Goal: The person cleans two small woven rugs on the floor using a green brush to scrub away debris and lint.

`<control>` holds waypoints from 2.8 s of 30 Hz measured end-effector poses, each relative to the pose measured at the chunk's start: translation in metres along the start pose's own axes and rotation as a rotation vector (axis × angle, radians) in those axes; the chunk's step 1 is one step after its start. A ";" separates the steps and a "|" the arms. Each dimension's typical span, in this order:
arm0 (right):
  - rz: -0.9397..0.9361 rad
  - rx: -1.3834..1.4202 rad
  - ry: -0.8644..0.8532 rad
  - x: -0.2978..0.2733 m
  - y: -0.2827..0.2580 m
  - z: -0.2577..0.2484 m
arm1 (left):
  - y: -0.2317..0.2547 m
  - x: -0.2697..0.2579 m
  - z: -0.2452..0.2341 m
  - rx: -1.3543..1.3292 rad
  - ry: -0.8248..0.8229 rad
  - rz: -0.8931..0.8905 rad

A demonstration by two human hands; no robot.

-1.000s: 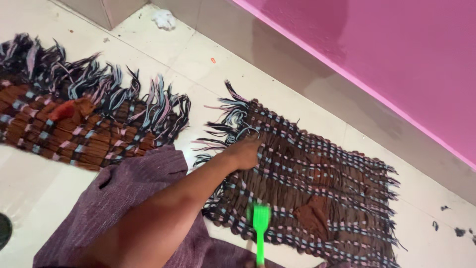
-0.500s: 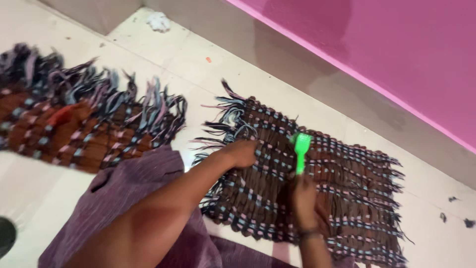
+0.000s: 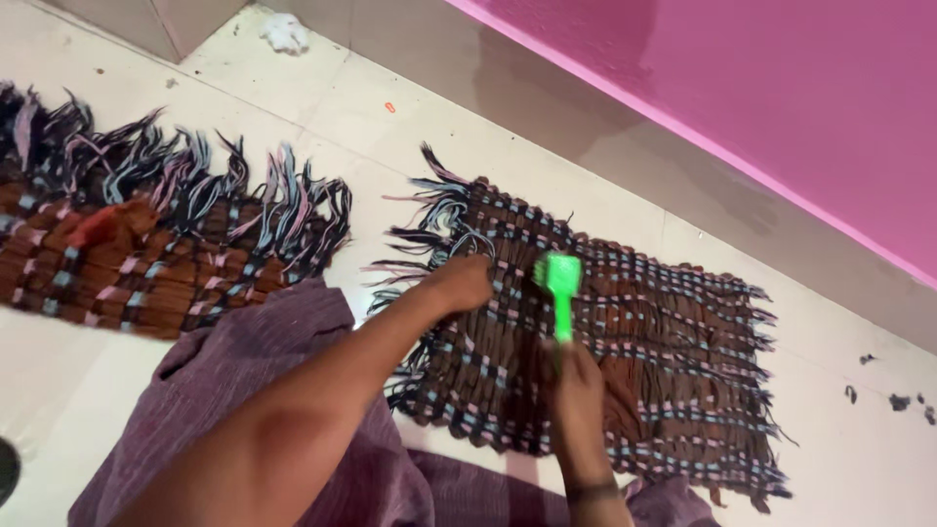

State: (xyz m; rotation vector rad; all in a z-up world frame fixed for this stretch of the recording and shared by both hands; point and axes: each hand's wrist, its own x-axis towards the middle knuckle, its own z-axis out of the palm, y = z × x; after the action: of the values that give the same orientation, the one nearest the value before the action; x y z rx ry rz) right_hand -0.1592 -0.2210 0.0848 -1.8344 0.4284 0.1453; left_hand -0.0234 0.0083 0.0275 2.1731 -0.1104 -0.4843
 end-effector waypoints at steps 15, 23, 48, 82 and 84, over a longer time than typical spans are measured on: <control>-0.096 -0.126 -0.025 -0.145 0.027 -0.040 | 0.016 -0.006 0.001 0.183 -0.086 0.143; -0.178 -0.264 -0.048 -0.025 0.005 0.044 | -0.028 -0.012 -0.010 0.152 -0.136 0.174; -0.220 -0.415 -0.051 -0.210 0.055 0.008 | -0.018 0.005 -0.008 0.334 -0.292 0.139; -0.454 -0.452 0.084 -0.178 -0.039 0.041 | -0.013 -0.003 -0.017 0.382 -0.343 0.154; 0.023 -0.507 0.039 -0.149 -0.061 0.050 | -0.015 -0.018 -0.019 0.281 -0.252 0.119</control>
State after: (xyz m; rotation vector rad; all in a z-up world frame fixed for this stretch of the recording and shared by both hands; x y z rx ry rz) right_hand -0.2693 -0.1260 0.1715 -2.3328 0.4699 0.2514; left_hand -0.0337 0.0360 0.0316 2.3507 -0.4686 -0.7077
